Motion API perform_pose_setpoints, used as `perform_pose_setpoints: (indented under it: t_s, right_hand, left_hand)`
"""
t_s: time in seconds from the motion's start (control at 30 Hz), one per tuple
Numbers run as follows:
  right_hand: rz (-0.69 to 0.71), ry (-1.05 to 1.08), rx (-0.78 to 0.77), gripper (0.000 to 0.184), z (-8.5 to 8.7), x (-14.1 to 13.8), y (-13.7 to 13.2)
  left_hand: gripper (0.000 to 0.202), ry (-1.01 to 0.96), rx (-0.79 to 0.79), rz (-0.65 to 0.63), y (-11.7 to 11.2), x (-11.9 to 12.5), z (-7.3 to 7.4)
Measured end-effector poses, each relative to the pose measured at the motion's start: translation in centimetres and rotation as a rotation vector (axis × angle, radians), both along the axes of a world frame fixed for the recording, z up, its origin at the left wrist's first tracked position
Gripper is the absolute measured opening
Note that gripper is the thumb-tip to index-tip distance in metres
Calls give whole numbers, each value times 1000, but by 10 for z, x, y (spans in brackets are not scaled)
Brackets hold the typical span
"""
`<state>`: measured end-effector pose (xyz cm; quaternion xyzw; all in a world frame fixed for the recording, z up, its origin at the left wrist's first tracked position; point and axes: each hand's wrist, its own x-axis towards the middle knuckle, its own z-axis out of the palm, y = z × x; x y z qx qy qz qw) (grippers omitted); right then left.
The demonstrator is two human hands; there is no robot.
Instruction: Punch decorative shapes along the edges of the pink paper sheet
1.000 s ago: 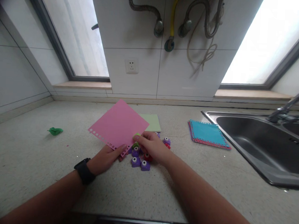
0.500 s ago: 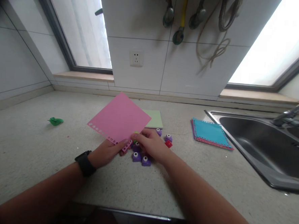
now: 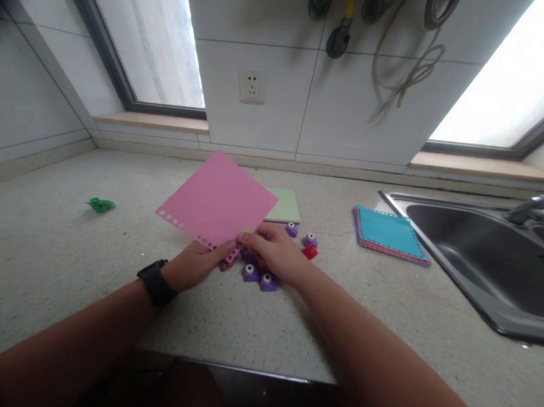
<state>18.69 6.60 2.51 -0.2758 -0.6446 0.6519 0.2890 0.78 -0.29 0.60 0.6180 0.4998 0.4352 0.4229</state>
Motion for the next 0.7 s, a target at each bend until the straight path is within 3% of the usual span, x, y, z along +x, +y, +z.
perform_pose_setpoints:
  t_s: [0.37, 0.7]
  right_hand:
    - [0, 11, 28, 28, 6, -4, -4]
    - [0, -14, 25, 28, -6, -1, 2]
  left_hand:
    - [37, -31, 8, -25, 0, -1, -3]
    - [39, -24, -6, -16, 0, -1, -4]
